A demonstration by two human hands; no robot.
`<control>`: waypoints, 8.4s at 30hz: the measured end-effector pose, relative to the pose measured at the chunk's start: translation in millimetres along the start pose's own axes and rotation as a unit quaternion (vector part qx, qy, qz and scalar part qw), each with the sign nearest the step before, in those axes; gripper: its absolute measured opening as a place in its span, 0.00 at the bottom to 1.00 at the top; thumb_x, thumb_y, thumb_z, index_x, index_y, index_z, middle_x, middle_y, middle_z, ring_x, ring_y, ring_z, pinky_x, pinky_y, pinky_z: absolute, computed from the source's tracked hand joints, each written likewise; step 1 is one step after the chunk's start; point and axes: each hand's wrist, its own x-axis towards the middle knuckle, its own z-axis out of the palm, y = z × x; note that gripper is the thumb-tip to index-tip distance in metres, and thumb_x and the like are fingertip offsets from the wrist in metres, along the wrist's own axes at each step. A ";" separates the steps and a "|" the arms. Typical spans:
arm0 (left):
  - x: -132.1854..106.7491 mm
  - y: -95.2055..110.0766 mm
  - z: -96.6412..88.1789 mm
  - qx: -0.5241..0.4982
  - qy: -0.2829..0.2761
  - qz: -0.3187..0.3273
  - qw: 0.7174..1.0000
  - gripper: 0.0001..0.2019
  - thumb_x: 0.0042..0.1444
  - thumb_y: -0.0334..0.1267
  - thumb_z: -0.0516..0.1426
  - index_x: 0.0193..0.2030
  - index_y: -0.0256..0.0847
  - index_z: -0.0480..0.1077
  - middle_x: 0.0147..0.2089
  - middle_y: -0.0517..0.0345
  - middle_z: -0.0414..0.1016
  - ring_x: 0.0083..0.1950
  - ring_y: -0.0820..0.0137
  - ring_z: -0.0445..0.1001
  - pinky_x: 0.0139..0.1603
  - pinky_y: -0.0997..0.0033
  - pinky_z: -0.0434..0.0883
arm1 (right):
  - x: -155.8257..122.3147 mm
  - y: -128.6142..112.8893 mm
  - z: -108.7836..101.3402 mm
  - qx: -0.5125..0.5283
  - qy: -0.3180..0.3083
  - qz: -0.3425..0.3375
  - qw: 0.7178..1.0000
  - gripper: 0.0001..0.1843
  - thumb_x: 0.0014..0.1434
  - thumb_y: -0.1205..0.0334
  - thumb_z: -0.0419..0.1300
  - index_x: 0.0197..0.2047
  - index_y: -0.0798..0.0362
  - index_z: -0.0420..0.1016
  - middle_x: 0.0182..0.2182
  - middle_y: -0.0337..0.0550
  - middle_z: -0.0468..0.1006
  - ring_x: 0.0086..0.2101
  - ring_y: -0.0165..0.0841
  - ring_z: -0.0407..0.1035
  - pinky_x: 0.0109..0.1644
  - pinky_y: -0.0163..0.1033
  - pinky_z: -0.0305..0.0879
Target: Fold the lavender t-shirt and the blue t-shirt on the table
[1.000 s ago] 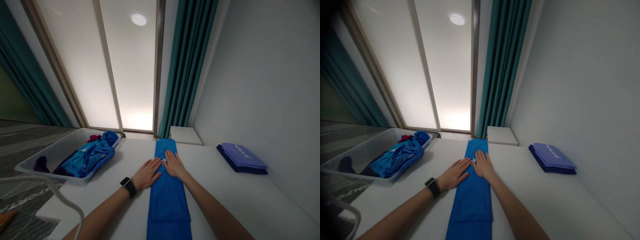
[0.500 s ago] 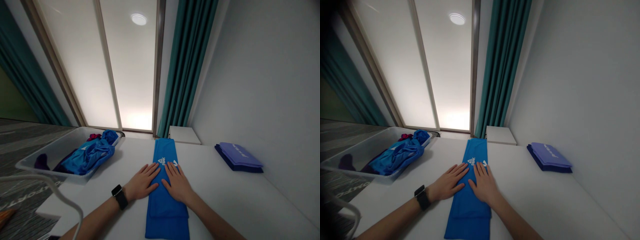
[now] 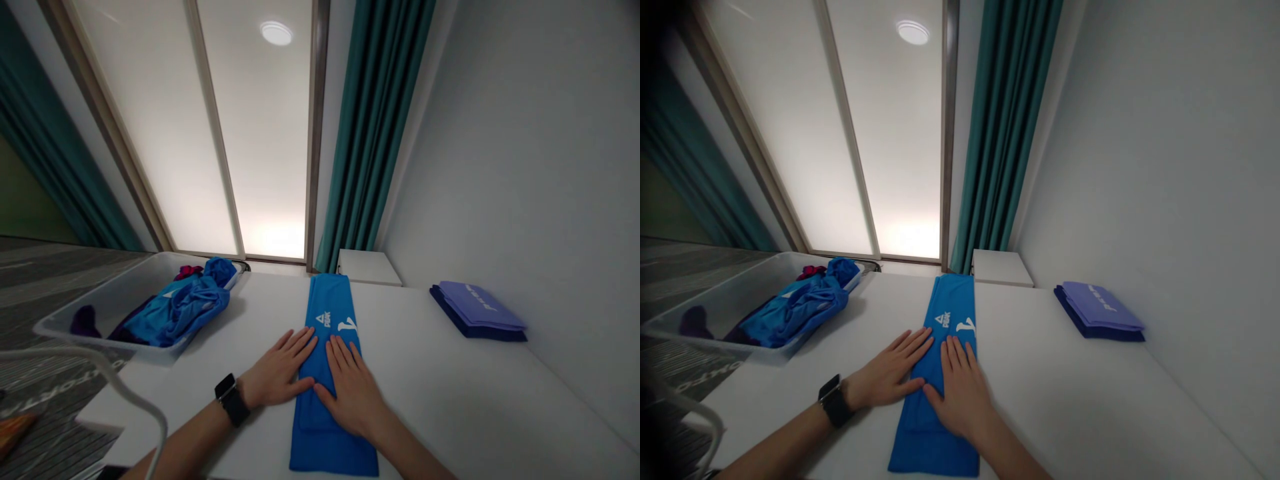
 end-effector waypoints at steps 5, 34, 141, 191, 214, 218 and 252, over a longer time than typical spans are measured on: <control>-14.7 10.7 -4.0 -0.013 0.008 0.021 1.000 0.37 0.65 0.56 0.47 0.74 0.46 0.36 0.75 0.50 0.39 0.74 0.57 0.44 0.72 0.51 0.44 | 1.1 0.1 -0.9 0.003 -0.001 0.000 1.000 0.43 0.65 0.37 0.41 0.72 0.61 0.44 0.70 0.50 0.41 0.68 0.45 0.36 0.71 0.53 0.34; -34.0 39.9 -30.0 0.037 0.024 0.285 0.957 0.17 0.57 0.55 0.58 0.36 0.41 0.66 0.35 0.56 0.73 0.41 0.64 0.70 0.42 0.62 0.66 | -3.1 4.2 -6.7 0.023 0.023 -0.044 0.998 0.31 0.67 0.55 0.47 0.70 0.57 0.53 0.68 0.48 0.52 0.67 0.41 0.46 0.71 0.53 0.41; 17.6 18.6 -11.4 -0.266 0.055 -0.276 0.922 0.10 0.58 0.43 0.55 0.42 0.41 0.71 0.31 0.59 0.76 0.32 0.67 0.72 0.30 0.73 0.59 | 47.6 30.2 -57.1 0.130 -0.139 0.029 0.981 0.13 0.58 0.58 0.59 0.46 0.50 0.74 0.45 0.46 0.79 0.46 0.42 0.72 0.46 0.40 0.63; 24.7 7.9 -17.6 -0.262 0.049 -0.181 0.947 0.06 0.64 0.38 0.48 0.41 0.43 0.65 0.40 0.58 0.73 0.37 0.69 0.70 0.39 0.70 0.66 | 28.8 45.6 -65.8 0.234 -0.156 0.048 0.958 0.04 0.63 0.60 0.53 0.39 0.49 0.67 0.39 0.40 0.76 0.41 0.36 0.69 0.45 0.36 0.58; 41.2 -2.7 -17.1 -0.269 0.075 -0.226 0.933 0.11 0.63 0.40 0.50 0.42 0.41 0.72 0.40 0.55 0.77 0.38 0.65 0.73 0.41 0.68 0.67 | 44.7 48.6 -48.9 0.231 -0.068 0.132 0.962 0.06 0.63 0.59 0.53 0.40 0.49 0.68 0.39 0.41 0.77 0.41 0.35 0.70 0.43 0.36 0.58; 42.6 -3.8 -12.4 -0.246 0.076 -0.216 0.942 0.11 0.64 0.40 0.50 0.40 0.42 0.72 0.40 0.54 0.76 0.41 0.64 0.73 0.43 0.67 0.67 | 47.1 43.7 -41.3 0.191 -0.068 0.146 0.968 0.09 0.66 0.57 0.50 0.42 0.50 0.69 0.39 0.43 0.78 0.40 0.36 0.72 0.42 0.36 0.58; 28.3 39.2 5.1 -0.052 0.042 -0.015 0.998 0.29 0.68 0.50 0.46 0.72 0.42 0.49 0.72 0.48 0.49 0.72 0.58 0.50 0.70 0.52 0.54 | 60.6 43.7 -27.6 0.062 -0.084 0.153 0.983 0.10 0.68 0.61 0.48 0.45 0.50 0.70 0.41 0.46 0.80 0.40 0.37 0.74 0.38 0.36 0.57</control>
